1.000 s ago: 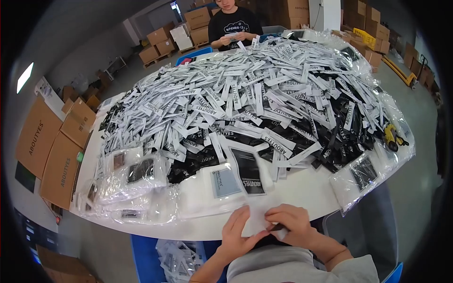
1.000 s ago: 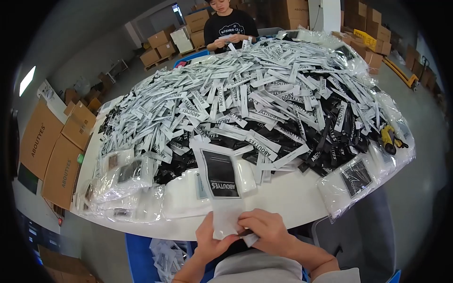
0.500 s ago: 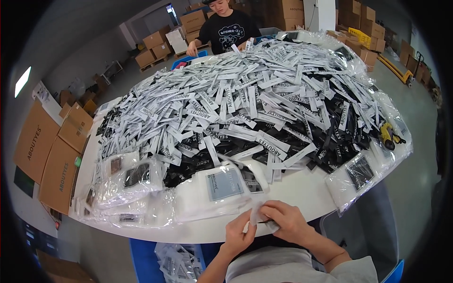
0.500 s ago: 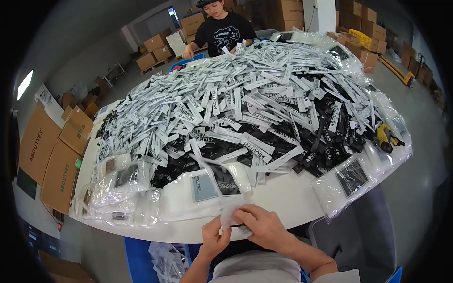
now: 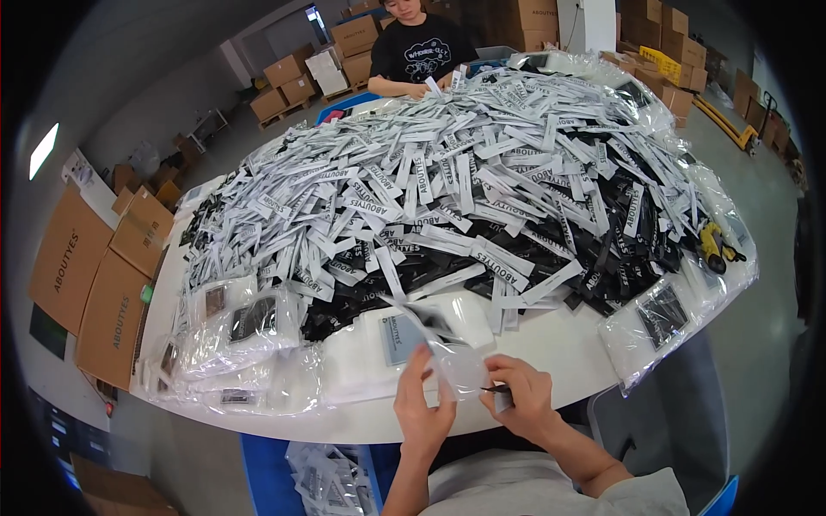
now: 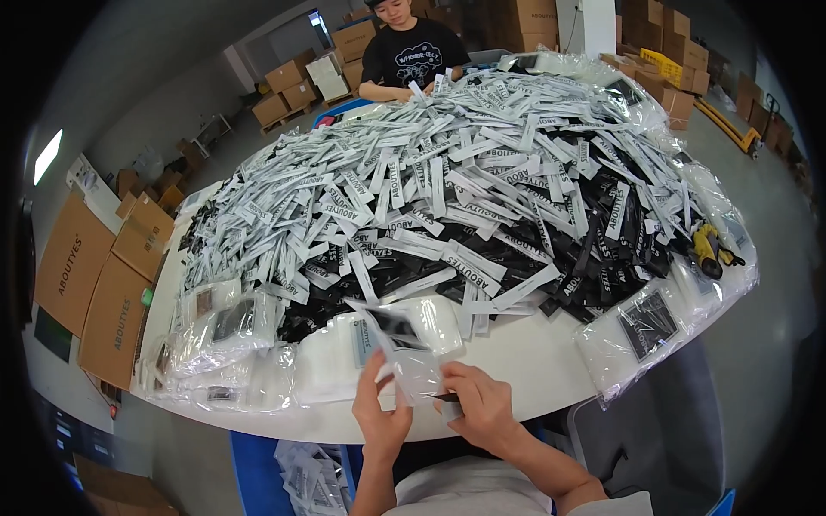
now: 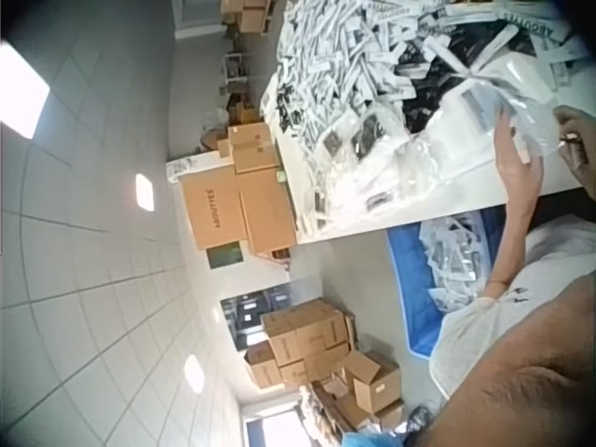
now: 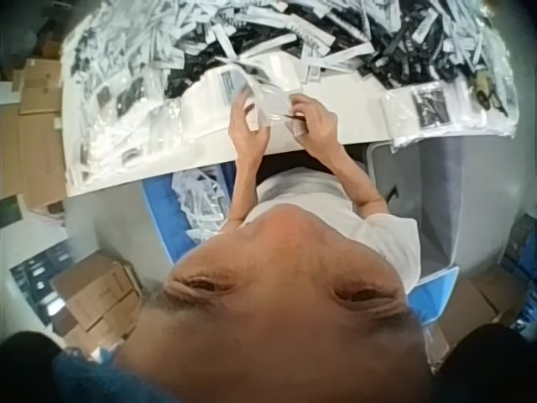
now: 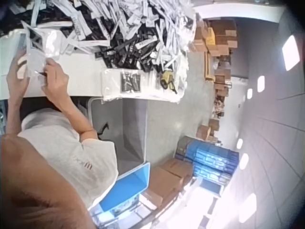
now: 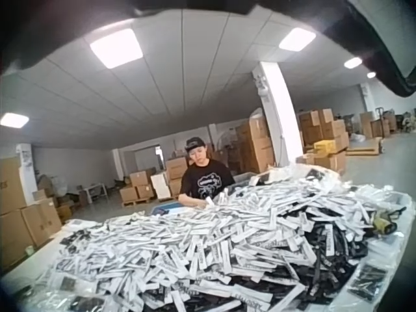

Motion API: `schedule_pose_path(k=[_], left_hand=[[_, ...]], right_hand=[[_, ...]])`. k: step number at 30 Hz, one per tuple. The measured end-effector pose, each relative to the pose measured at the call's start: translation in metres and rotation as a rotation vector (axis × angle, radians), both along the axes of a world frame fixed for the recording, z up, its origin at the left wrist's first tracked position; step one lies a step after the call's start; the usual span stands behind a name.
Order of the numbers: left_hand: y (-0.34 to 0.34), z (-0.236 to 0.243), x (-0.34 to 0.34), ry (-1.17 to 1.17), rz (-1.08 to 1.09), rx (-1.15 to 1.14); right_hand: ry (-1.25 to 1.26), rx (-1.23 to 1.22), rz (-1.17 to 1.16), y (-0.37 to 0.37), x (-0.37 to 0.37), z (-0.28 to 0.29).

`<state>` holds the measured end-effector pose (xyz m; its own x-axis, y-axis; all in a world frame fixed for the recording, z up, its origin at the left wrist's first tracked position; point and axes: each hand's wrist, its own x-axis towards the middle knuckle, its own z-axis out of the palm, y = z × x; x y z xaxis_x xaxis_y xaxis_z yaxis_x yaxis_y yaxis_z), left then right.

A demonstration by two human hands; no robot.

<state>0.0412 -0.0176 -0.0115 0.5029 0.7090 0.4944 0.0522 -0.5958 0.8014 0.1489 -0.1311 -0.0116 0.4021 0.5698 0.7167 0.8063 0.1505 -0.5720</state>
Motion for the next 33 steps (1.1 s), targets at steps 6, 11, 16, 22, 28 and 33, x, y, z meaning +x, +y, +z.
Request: schedule_pose_path(k=[6,11,16,22,28,33], left_hand=[[-0.036,0.070,-0.076,0.384,-0.152,0.630],[-0.007,0.080,-0.067,-0.051,-0.645,-0.123],[0.002,0.063,-0.049,0.086,-0.579,-0.155],[0.001,0.028,-0.049,0.352,-0.359,0.337],[-0.003,0.008,-0.047,0.302,-0.308,0.079],[-0.013,0.002,-0.046,0.278,-0.355,-0.021]], right_hand=[[0.169,-0.085,0.314,-0.028,0.002,0.050],[0.497,-0.224,0.203,-0.023,0.010,0.035],[0.909,-0.298,0.364,-0.020,0.008,0.018],[0.903,-0.448,0.410,-0.009,0.005,0.014],[1.168,0.232,0.397,-0.008,0.017,0.024],[1.250,0.350,0.443,0.006,-0.009,0.021]])
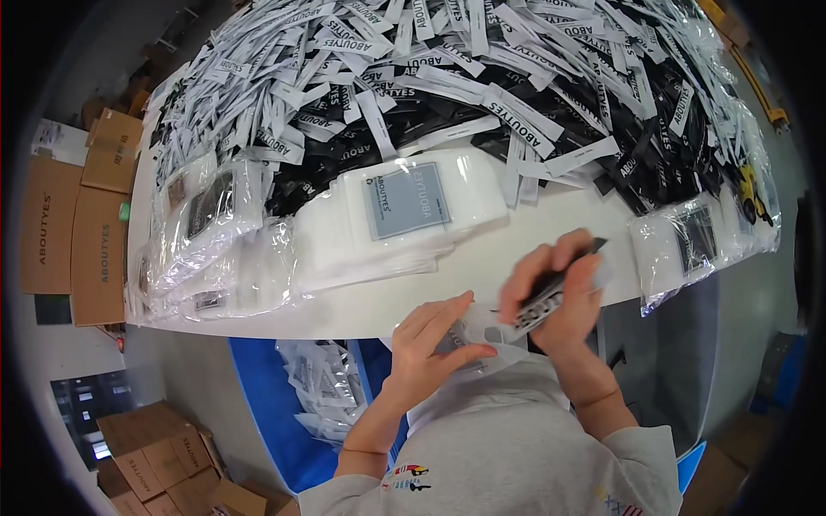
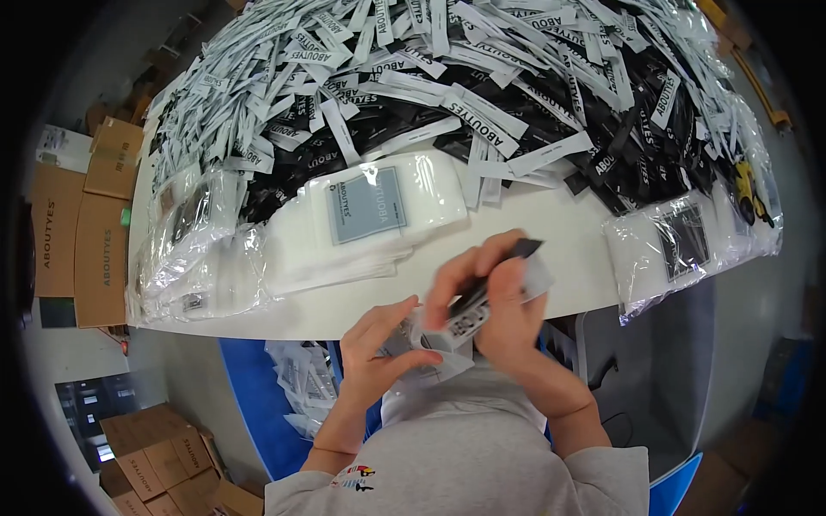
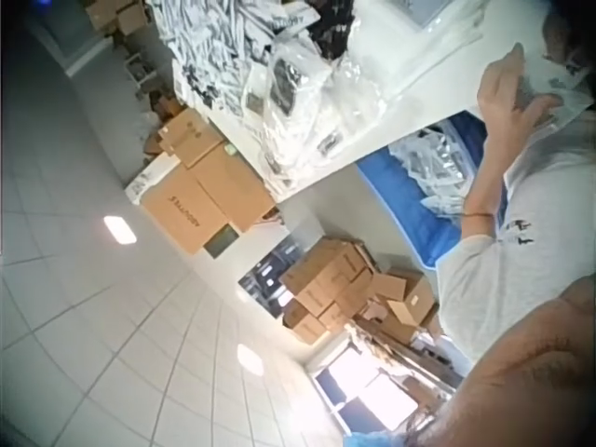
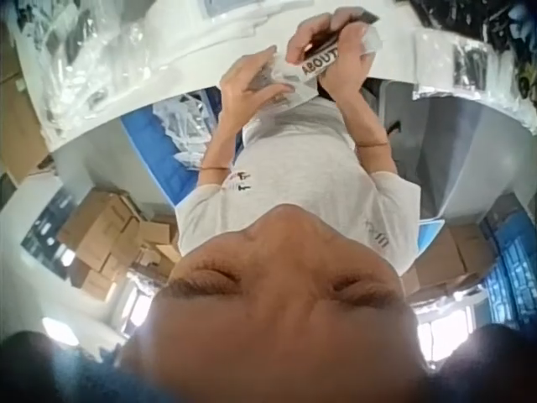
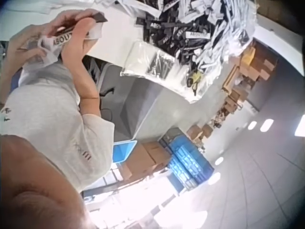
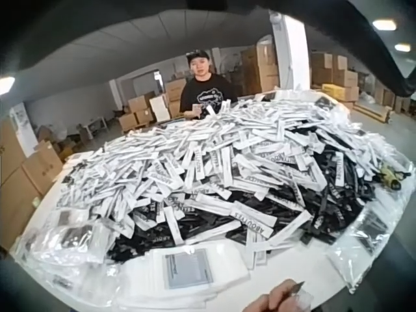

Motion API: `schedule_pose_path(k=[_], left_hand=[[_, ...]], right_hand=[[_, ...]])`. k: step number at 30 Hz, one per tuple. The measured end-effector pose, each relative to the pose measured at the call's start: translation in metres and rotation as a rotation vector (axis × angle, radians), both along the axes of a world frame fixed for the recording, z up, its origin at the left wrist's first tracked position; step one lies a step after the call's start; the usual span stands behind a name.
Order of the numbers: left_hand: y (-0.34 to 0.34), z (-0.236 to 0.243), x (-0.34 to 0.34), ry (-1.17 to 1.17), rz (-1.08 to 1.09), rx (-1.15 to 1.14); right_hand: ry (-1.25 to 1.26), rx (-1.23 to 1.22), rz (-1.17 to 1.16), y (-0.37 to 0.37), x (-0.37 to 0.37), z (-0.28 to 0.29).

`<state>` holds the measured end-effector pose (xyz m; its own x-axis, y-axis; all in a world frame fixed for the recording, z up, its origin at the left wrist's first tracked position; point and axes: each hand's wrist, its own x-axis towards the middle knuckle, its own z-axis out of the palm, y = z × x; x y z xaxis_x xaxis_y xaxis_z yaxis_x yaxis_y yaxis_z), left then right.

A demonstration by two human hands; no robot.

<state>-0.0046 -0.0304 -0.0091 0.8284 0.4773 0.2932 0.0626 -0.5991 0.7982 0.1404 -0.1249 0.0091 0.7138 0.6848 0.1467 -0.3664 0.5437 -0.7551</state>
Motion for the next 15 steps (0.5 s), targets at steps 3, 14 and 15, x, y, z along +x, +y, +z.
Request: schedule_pose_path(k=[3,14,15], left_hand=[[0.002,-0.004,-0.003,-0.004,0.077,-0.081],[0.011,-0.003,-0.006,0.016,0.164,0.107],[0.010,-0.003,-0.004,-0.014,0.125,0.144]], right_hand=[[-0.320,0.002,-0.013,0.006,-0.006,-0.029],[-0.433,-0.312,0.461,-0.019,0.010,-0.036],[-0.534,-0.452,0.519,-0.022,0.006,-0.038]])
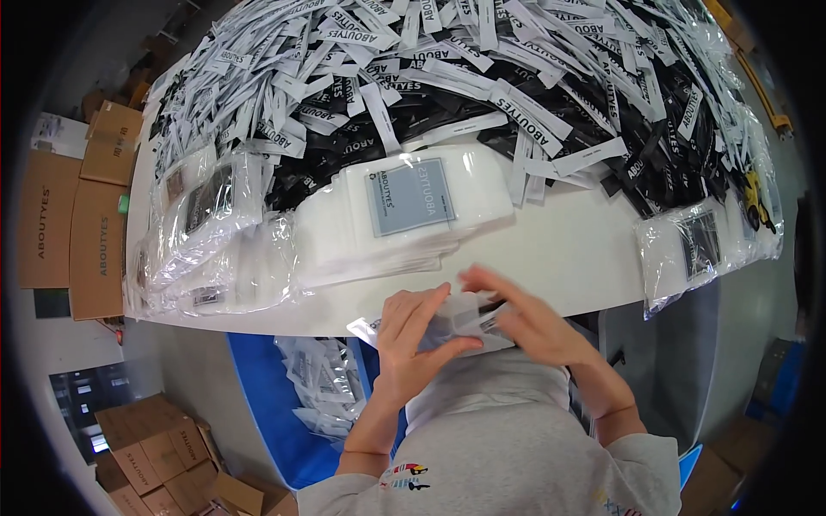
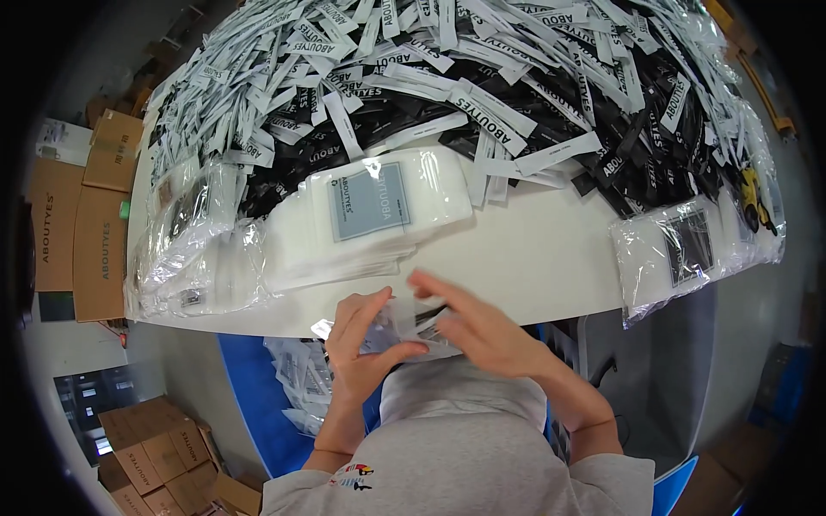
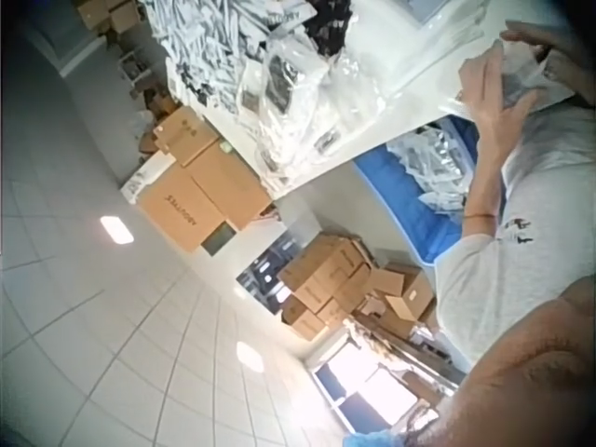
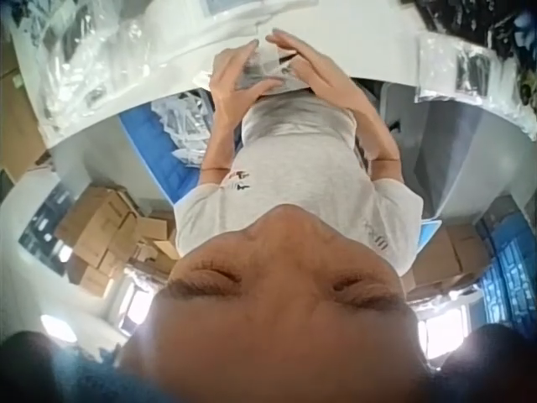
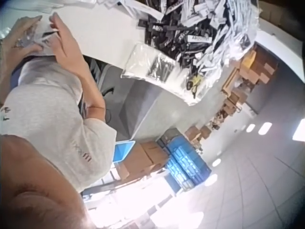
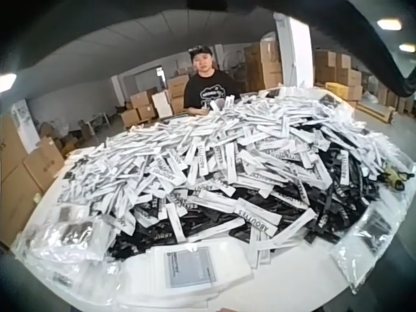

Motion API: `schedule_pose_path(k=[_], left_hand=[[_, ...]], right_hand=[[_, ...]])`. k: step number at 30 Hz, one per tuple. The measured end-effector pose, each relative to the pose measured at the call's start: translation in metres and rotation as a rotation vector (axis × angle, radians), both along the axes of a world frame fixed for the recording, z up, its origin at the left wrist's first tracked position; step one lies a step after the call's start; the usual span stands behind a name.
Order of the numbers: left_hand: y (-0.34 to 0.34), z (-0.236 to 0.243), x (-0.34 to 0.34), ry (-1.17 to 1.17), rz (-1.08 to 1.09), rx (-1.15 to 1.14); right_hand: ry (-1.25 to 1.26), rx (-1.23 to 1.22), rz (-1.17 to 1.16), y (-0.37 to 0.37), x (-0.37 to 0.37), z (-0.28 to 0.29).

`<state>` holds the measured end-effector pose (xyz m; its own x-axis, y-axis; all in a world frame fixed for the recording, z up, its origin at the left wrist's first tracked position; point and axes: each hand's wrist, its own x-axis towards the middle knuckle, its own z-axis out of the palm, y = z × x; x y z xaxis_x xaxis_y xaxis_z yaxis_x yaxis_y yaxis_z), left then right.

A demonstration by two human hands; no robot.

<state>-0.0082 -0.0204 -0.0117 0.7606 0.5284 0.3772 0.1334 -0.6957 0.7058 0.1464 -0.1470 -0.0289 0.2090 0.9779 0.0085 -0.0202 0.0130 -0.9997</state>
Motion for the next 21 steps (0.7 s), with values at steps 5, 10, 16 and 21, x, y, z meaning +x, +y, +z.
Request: schedule_pose_path(k=[5,10,16,21], left_hand=[[-0.001,0.002,0.005,-0.007,-0.148,0.159],[-0.011,-0.005,0.006,-0.090,-0.221,0.313],[-0.001,0.018,0.006,0.135,-0.197,-0.244],[0.005,0.004,0.007,-0.221,0.111,-0.884]], right_hand=[[-0.057,-0.399,0.204,0.002,0.002,-0.009],[0.286,-0.168,-0.030,0.005,0.003,0.004],[0.360,-0.257,0.059,0.006,0.013,0.000],[0.553,-0.038,-0.012,-0.002,0.019,0.001]])
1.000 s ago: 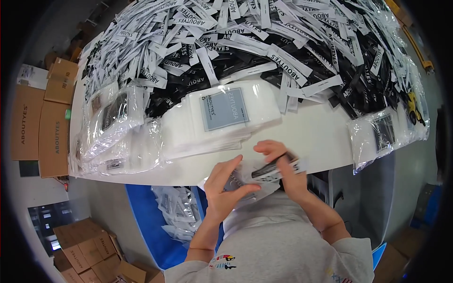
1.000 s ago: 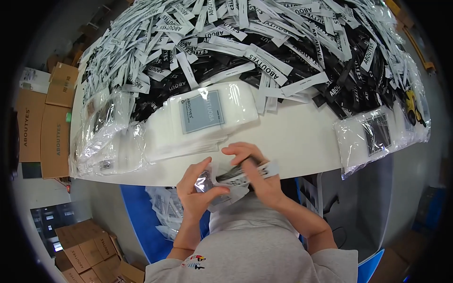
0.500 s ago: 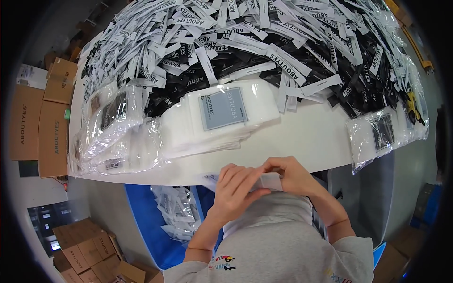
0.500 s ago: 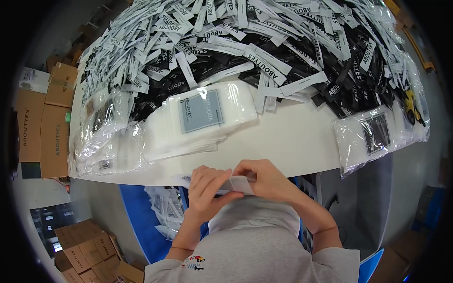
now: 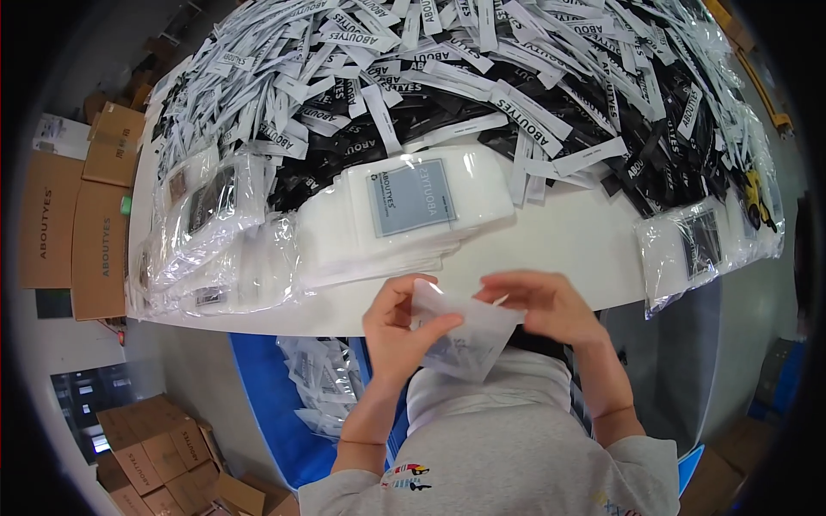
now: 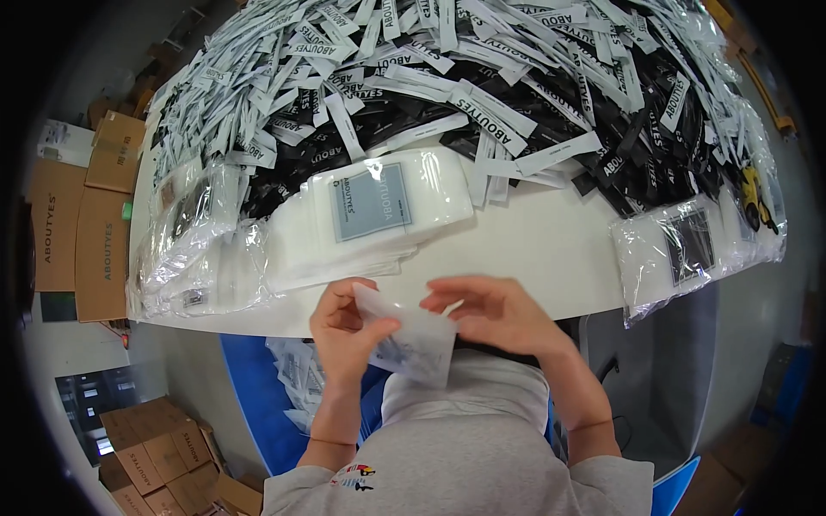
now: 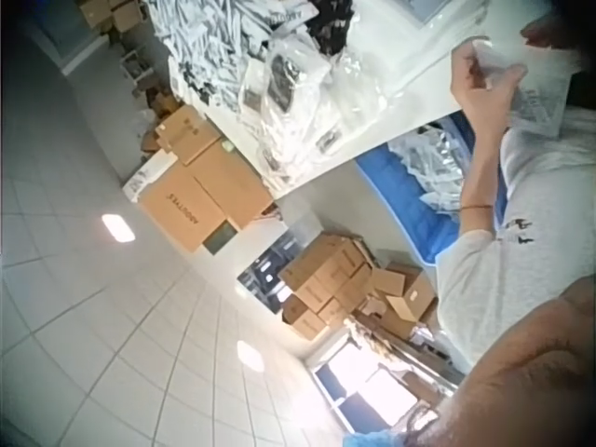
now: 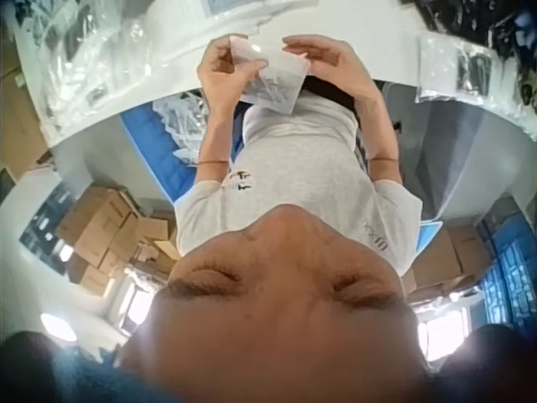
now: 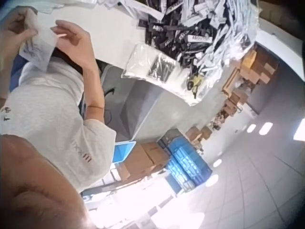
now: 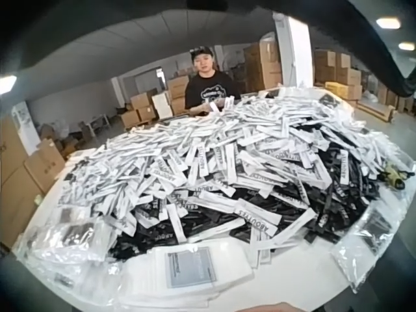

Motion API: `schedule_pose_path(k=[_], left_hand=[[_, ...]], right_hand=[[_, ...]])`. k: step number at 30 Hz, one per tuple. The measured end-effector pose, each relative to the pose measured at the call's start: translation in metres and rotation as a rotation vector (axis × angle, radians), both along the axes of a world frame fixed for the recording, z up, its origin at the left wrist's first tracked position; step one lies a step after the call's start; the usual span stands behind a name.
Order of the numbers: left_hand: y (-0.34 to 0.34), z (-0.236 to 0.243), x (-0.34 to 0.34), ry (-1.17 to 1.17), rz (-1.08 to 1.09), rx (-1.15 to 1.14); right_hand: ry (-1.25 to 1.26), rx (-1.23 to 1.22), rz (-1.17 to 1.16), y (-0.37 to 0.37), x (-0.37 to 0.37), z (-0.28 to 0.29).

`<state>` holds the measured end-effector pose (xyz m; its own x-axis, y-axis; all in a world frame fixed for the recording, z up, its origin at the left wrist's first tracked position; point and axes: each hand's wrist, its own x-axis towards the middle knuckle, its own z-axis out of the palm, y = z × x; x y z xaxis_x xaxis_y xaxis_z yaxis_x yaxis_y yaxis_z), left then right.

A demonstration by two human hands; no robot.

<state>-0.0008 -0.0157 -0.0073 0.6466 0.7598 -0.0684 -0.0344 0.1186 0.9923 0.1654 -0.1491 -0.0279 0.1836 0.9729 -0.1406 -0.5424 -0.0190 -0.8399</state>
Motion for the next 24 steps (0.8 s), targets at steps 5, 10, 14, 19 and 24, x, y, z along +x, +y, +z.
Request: schedule_pose_path(k=[5,10,14,19,24], left_hand=[[-0.012,-0.013,0.006,0.012,-0.009,0.040],[-0.010,-0.024,0.005,0.104,-0.169,-0.178],[-0.021,-0.026,0.012,0.143,-0.147,0.389],[-0.013,-0.025,0.008,0.065,-0.210,0.215],[0.004,-0.021,-0.019,0.115,-0.320,0.141]], right_hand=[[-0.322,-0.242,-0.011,-0.001,-0.012,0.002],[-0.322,-0.172,-0.103,0.000,-0.010,0.004],[-0.498,-0.201,-0.195,-0.004,-0.021,0.006],[-0.519,-0.228,-0.234,-0.009,-0.013,0.014],[-0.705,-0.147,0.168,-0.001,0.009,0.015]])
